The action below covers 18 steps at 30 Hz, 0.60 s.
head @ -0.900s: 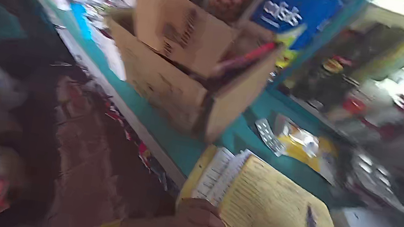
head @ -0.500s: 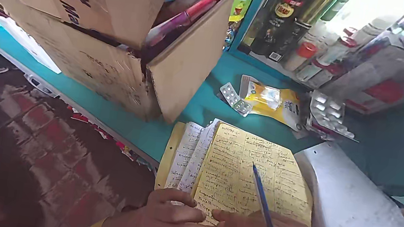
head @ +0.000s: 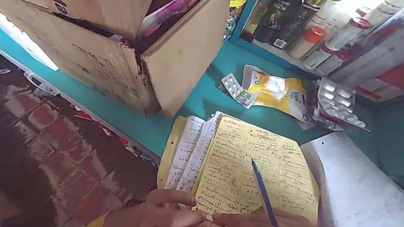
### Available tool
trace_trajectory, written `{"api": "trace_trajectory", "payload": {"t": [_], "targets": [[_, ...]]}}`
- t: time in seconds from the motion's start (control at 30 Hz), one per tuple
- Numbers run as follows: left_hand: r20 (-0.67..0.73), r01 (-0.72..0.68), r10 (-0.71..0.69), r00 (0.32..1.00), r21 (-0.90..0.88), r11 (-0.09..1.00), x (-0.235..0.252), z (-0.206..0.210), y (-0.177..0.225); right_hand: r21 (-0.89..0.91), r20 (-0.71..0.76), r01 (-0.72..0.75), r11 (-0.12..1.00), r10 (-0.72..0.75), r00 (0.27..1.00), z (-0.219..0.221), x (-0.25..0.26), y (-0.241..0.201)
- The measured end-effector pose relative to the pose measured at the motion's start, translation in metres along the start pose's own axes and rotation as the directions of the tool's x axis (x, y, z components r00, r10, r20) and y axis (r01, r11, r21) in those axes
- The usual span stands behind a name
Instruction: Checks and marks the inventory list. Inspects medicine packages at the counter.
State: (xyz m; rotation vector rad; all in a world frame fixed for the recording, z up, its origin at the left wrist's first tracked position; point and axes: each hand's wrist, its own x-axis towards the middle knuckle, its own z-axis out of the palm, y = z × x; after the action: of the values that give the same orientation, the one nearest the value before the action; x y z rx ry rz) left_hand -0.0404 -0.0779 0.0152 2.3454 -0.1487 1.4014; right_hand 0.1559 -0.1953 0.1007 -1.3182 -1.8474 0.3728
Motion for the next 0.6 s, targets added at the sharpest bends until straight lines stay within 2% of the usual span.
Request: {"api": "trace_trajectory", "payload": {"t": [0.3, 0.6], "targets": [[-0.026, 0.011, -0.011, 1.000, 0.013, 1.000, -0.004, -0.001, 0.003, 0.073, 0.007, 0.031, 0.997, -0.031, 0.999, -0.001, 0.001, -0.002], [-0.045, 0.001, 0.002, 0.999, 0.048, 0.999, 0.013, 0.003, 0.005, -0.099, -0.004, 0.077, 0.992, -0.077, 0.997, -0.002, -0.003, -0.005]]}}
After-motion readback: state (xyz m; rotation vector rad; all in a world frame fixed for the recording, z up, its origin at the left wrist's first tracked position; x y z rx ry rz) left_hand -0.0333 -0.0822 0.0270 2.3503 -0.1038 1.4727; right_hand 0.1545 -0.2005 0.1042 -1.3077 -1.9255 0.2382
